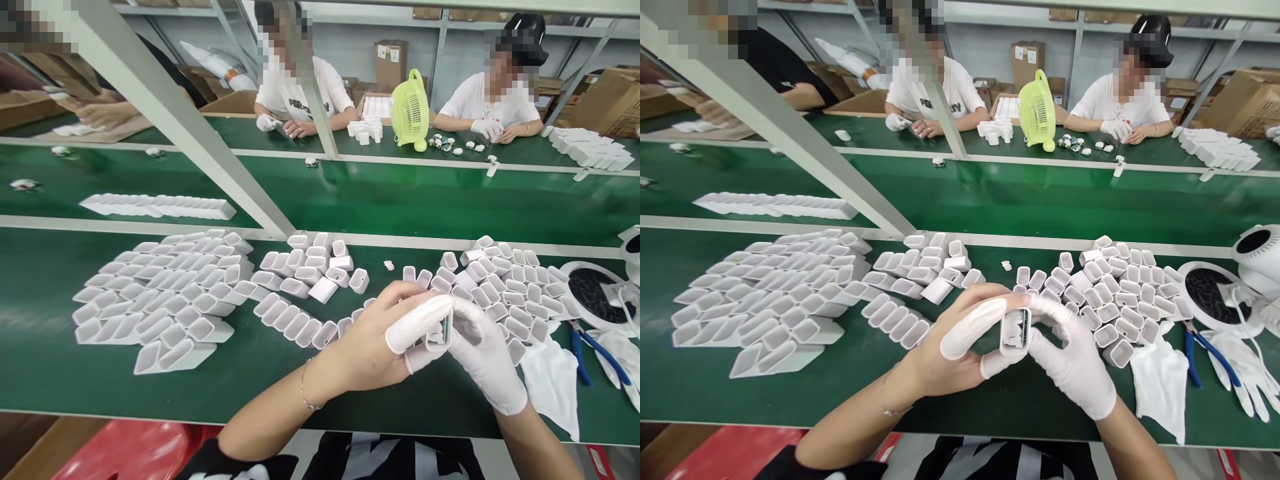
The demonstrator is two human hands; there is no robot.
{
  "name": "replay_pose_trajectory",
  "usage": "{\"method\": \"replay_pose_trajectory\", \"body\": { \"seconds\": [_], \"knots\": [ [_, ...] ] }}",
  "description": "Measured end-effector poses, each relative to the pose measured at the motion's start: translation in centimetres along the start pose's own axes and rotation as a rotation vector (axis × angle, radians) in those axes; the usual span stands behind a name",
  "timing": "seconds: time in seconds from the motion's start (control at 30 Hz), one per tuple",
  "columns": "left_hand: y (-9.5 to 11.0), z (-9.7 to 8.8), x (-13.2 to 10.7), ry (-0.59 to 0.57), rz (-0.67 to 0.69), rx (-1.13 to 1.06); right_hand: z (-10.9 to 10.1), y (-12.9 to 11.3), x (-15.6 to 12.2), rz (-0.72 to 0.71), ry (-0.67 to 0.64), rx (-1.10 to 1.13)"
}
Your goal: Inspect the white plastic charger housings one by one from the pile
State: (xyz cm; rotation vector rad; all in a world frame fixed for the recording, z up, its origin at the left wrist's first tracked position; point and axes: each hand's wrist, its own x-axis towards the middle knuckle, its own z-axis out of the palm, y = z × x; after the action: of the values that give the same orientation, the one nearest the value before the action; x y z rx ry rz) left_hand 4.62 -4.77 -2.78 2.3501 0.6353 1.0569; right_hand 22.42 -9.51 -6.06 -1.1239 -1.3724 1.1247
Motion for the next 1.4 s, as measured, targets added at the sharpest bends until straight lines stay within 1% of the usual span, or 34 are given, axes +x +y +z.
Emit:
{"method": "replay_pose_trajectory", "body": {
  "seconds": [0.03, 0.07, 0.13, 0.17, 0.2, 0.23, 0.3, 0.33, 0.4, 0.57, 0.67, 0.73, 0.77, 0.8, 0.9, 0.97, 1.07, 1.2, 1.4],
  "knots": [
    [0.0, 0.0, 0.0, -0.008, 0.007, 0.018, -0.3, 0.1, -0.1, -0.064, 0.028, -0.050],
    [0.0, -0.1, 0.0, -0.019, 0.010, 0.033, -0.6, 0.2, -0.2, -0.161, 0.067, -0.118],
    [0.0, -0.2, 0.1, -0.046, 0.009, 0.051, -1.6, 0.2, -0.4, -0.420, 0.126, -0.303],
    [-0.1, -0.2, 0.1, -0.059, 0.008, 0.055, -2.0, 0.0, -0.5, -0.548, 0.120, -0.409],
    [-0.1, -0.2, 0.1, -0.073, 0.010, 0.056, -2.4, -0.3, -0.5, -0.652, 0.086, -0.517],
    [-0.1, -0.3, 0.1, -0.080, 0.020, 0.053, -2.7, -0.7, -0.6, -0.726, 0.039, -0.620],
    [0.0, -0.3, 0.2, -0.093, 0.040, 0.045, -2.9, -1.5, -0.5, -0.802, -0.052, -0.779],
    [0.0, -0.3, 0.2, -0.095, 0.046, 0.042, -2.8, -1.8, -0.5, -0.807, -0.078, -0.837],
    [-0.1, -0.3, 0.1, -0.095, 0.048, 0.041, -2.4, -2.3, -0.3, -0.781, -0.087, -0.914],
    [-0.7, -0.2, -0.5, -0.158, -0.026, 0.014, -1.5, -2.4, -0.3, -0.676, -0.113, -0.949],
    [-0.9, -0.2, -0.6, -0.149, -0.051, -0.001, -1.7, -2.4, -0.6, -0.588, -0.157, -0.840],
    [-0.7, -0.1, -0.5, -0.117, -0.035, -0.008, -2.0, -2.5, -0.8, -0.554, -0.209, -0.709],
    [-0.5, -0.1, -0.3, -0.101, -0.022, -0.013, -2.2, -2.5, -1.0, -0.546, -0.213, -0.658],
    [-0.4, -0.1, -0.1, -0.088, -0.006, -0.017, -2.3, -2.4, -1.1, -0.540, -0.196, -0.623],
    [-0.1, 0.0, 0.2, -0.063, 0.040, -0.026, -2.5, -1.8, -1.6, -0.505, -0.077, -0.530],
    [-0.1, -0.1, 0.2, -0.072, 0.032, -0.022, -2.5, -1.4, -1.8, -0.475, -0.024, -0.457],
    [-0.3, -0.2, -0.2, -0.093, -0.011, -0.025, -2.5, -0.9, -1.8, -0.442, -0.003, -0.439],
    [-0.6, -0.2, -0.5, -0.086, -0.039, -0.091, -2.3, -0.8, -1.6, -0.453, 0.010, -0.459],
    [-1.6, 0.1, -0.7, -0.052, -0.004, -0.199, -2.0, -0.5, -1.3, -0.479, 0.019, -0.488]
  ]
}}
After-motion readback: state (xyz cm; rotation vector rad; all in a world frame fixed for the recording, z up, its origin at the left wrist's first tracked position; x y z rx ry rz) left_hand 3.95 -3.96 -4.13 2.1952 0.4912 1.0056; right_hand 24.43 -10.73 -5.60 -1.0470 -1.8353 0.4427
